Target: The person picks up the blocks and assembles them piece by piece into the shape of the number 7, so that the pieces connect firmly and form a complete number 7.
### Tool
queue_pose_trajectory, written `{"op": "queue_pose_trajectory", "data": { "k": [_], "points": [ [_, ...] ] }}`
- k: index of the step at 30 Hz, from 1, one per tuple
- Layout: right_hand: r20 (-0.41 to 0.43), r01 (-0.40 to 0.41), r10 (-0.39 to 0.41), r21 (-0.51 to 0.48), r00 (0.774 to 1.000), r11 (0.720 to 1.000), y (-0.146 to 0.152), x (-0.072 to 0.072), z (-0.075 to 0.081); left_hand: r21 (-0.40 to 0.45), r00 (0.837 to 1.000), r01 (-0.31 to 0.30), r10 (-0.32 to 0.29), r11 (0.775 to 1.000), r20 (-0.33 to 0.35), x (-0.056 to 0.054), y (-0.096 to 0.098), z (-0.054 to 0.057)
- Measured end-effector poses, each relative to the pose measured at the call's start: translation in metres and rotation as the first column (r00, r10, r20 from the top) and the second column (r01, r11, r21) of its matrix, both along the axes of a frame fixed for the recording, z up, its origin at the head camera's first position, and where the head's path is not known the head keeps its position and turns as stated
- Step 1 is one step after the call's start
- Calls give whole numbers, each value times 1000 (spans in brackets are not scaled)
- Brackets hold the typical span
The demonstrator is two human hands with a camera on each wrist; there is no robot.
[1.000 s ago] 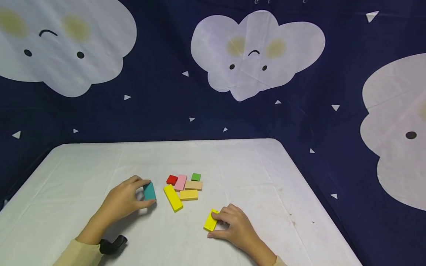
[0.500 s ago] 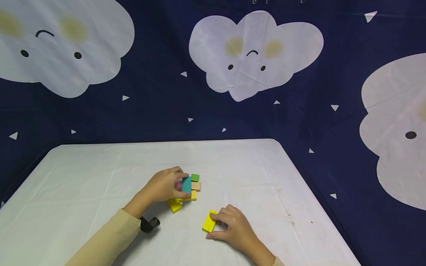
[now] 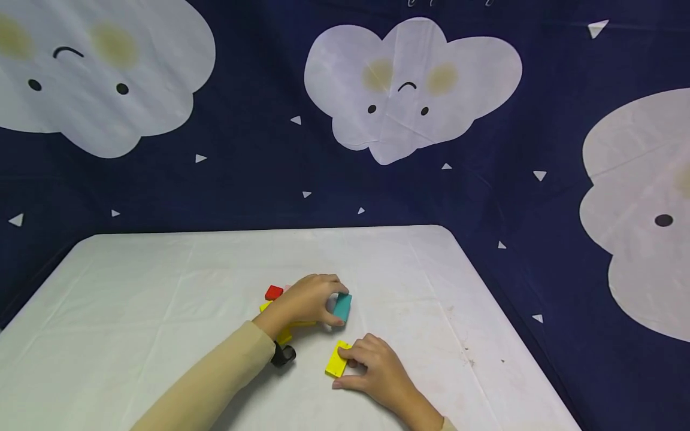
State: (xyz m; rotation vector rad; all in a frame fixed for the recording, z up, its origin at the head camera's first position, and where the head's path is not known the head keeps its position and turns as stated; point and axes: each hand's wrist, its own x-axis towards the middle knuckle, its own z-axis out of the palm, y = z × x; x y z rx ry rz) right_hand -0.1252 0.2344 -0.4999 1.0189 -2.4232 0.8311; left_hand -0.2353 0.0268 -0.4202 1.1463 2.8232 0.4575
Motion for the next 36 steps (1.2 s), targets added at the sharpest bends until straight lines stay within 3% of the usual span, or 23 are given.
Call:
{"op": "queue_pose_trajectory", "data": {
  "k": [4,10,14,22,36],
  "points": [
    [24,15,-15,5,1000,1000,-1,1,1,-13,1000,21,-21,1000,13,-2,8,-7],
    [-9,-8,8,-12,1000,1000,-1,0,1,-19,999,13,-12,1000,39,-3,15,-15],
    [-13,-19,19,-14,1000,1000,-2,0,1,10,995,-6,5,1000,96,-3,15,-17],
    [-20,-27,27,-7,999,1000,-1,0,1,101,946,-60,24,993,323,-3,10,-18],
    [-1,1,-1,-8,1000,1000,-2,1,1,140,921,-15,-41,990,386,-1,9,-21]
  ]
}}
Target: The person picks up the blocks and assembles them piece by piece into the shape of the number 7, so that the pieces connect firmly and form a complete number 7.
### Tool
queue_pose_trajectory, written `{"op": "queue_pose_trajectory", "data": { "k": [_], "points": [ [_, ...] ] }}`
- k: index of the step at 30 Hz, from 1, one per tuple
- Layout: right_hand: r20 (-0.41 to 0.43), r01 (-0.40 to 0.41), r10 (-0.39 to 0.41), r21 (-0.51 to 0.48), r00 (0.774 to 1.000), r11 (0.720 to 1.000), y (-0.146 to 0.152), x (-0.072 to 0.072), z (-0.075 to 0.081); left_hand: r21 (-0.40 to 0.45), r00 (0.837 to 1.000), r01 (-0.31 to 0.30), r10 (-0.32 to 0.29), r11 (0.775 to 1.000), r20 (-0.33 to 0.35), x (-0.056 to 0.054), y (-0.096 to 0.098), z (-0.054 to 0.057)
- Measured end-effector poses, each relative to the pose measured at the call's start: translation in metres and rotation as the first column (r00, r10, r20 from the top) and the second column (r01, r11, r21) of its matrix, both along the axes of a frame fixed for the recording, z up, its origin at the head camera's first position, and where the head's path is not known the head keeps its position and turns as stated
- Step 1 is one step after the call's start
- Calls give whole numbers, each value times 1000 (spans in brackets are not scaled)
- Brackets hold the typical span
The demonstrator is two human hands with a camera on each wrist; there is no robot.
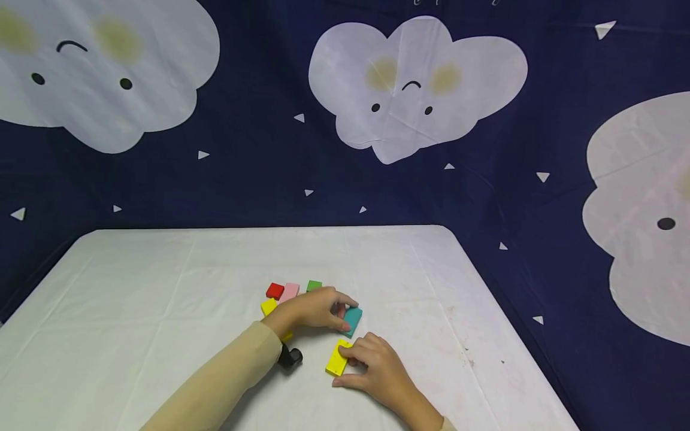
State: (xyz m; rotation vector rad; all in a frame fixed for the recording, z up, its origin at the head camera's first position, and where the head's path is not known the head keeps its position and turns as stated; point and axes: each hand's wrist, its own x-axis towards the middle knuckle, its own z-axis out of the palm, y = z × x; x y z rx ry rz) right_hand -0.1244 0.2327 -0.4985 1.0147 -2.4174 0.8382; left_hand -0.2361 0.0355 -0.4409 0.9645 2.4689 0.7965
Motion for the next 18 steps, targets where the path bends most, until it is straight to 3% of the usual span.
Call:
{"op": "queue_pose_trajectory", "data": {
  "k": [5,12,18],
  "points": [
    [-8,22,-22,20,1000,1000,0,1,0,7,1000,9,-9,1000,8,3,-2,-1],
    [-17,64,-63,56,998,996,-1,1,2,34,996,35,-38,999,78,5,-6,-2],
    [-24,64,-63,55,998,996,-1,1,2,16,997,40,-41,999,61,6,-4,-3]
  ]
}}
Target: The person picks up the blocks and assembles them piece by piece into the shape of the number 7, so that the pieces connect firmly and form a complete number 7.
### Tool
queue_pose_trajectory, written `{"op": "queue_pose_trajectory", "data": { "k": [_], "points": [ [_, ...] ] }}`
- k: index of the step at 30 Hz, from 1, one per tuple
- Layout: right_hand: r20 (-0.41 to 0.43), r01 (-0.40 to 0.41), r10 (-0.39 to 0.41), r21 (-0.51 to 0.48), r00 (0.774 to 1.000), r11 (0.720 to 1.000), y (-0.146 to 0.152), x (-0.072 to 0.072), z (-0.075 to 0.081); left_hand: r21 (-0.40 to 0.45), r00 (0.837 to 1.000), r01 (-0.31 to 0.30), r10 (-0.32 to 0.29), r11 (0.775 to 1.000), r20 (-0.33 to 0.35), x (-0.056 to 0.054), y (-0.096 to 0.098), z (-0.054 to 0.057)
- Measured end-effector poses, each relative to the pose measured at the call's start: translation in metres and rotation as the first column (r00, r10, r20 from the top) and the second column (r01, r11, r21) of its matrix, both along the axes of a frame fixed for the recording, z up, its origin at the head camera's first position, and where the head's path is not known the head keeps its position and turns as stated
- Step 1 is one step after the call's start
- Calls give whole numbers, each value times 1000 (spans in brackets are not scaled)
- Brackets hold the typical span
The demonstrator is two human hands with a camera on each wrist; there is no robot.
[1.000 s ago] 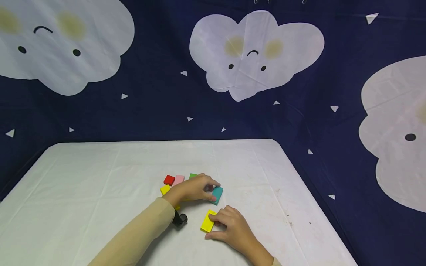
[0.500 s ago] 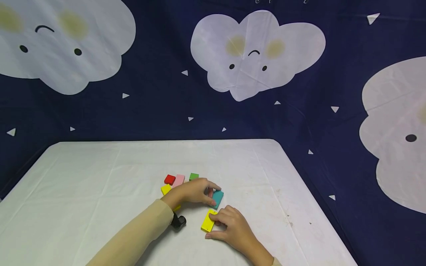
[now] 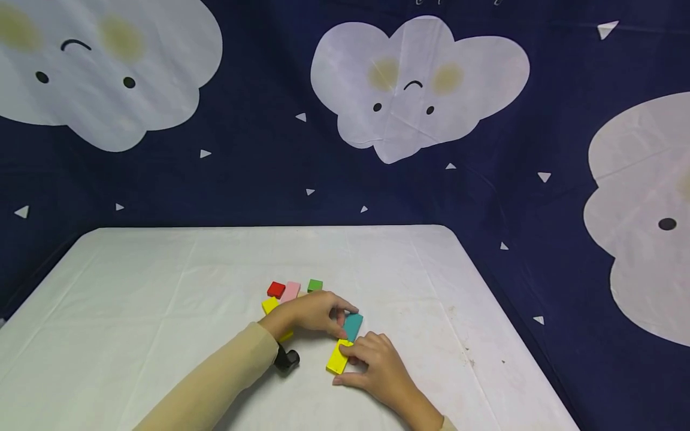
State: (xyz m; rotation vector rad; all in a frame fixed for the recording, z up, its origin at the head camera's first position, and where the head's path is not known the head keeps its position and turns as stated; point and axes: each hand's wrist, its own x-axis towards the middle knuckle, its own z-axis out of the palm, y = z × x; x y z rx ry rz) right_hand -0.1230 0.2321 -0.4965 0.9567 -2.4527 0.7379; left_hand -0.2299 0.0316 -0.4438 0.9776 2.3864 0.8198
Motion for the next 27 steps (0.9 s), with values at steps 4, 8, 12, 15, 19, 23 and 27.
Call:
{"op": "queue_pose_trajectory", "data": {
  "k": [4,8,12,15,19,23,27],
  "points": [
    [-16,-8,8,-9,1000,1000,0,-1,-2,0,1000,-9,9,1000,-8,1,2,0],
    [-19,-11,11,-13,1000,1000,0,-2,-2,3,1000,-17,17,1000,-9,2,2,0],
    [-17,-13,13,-13,1000,1000,-1,-2,-3,2,1000,-16,16,1000,-19,3,1,0],
    [-12,-24,23,-18,1000,1000,-1,-1,-3,1,1000,-14,14,1000,-27,4,1,0],
    [-1,-34,34,-27,999,999,1,-2,-3,-2,999,-7,7,1000,-36,4,2,-1],
    [-5,-44,43,-31,999,999,2,-3,-3,2,999,-2,2,1000,-34,4,3,1],
    [5,-36,37,-27,999,999,1,-3,-3,2,1000,-9,9,1000,-28,4,3,2]
  ]
}}
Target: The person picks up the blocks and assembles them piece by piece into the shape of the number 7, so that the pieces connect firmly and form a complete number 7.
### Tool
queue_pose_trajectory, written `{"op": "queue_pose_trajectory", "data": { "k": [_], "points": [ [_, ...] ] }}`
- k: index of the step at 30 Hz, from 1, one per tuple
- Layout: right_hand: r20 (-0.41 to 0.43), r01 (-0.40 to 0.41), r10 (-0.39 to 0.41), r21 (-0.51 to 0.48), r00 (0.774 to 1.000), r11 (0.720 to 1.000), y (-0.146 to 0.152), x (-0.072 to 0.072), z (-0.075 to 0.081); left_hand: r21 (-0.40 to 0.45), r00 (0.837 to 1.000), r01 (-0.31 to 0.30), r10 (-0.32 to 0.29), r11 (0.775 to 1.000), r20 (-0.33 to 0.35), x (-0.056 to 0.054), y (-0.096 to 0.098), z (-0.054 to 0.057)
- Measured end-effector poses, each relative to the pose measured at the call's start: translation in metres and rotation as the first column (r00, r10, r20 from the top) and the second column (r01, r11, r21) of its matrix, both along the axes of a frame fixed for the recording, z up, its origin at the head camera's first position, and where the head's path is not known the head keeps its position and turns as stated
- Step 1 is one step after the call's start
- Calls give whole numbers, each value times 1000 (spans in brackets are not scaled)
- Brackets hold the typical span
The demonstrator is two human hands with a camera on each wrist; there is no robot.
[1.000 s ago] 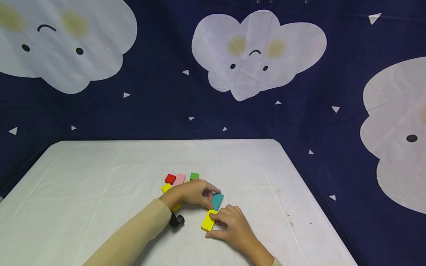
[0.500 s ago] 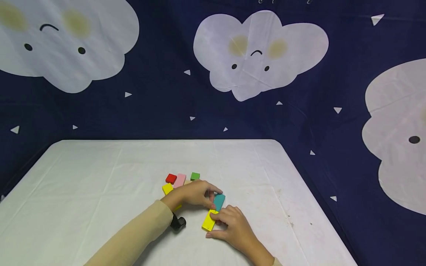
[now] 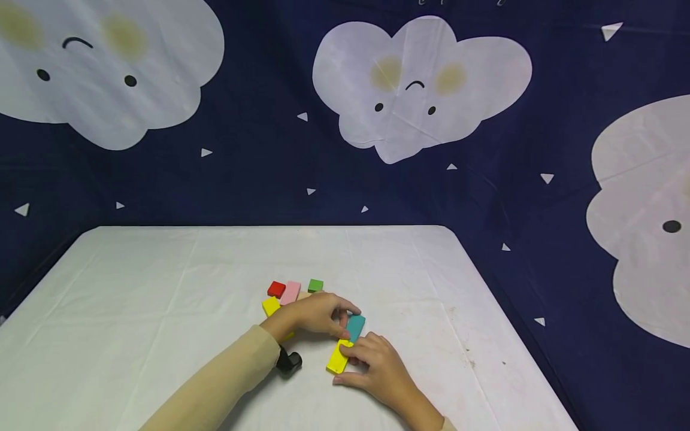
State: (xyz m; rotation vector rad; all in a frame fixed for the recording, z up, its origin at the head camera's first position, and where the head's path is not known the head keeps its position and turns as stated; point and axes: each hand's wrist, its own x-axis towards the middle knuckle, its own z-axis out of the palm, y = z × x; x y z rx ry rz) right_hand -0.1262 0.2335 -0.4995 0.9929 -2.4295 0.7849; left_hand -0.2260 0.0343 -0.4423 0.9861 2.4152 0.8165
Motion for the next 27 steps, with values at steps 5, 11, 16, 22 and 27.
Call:
{"op": "queue_pose_trajectory", "data": {
  "k": [5,11,16,22,27],
  "points": [
    [-2,4,-4,-1,1000,1000,0,0,0,5,1000,-2,2,1000,3,0,-1,1],
    [9,4,-4,2,1000,1000,0,0,1,14,1000,-5,5,1000,16,-1,-2,0],
    [6,-5,5,-8,1000,1000,-1,0,1,18,999,-11,10,1000,33,-2,-2,-2],
    [4,-9,9,-10,1000,1000,-1,0,1,15,1000,-5,5,1000,27,-1,-3,0],
    [-19,-28,27,-42,999,999,-1,0,1,15,1000,-6,5,1000,20,0,-3,0]
  ]
}}
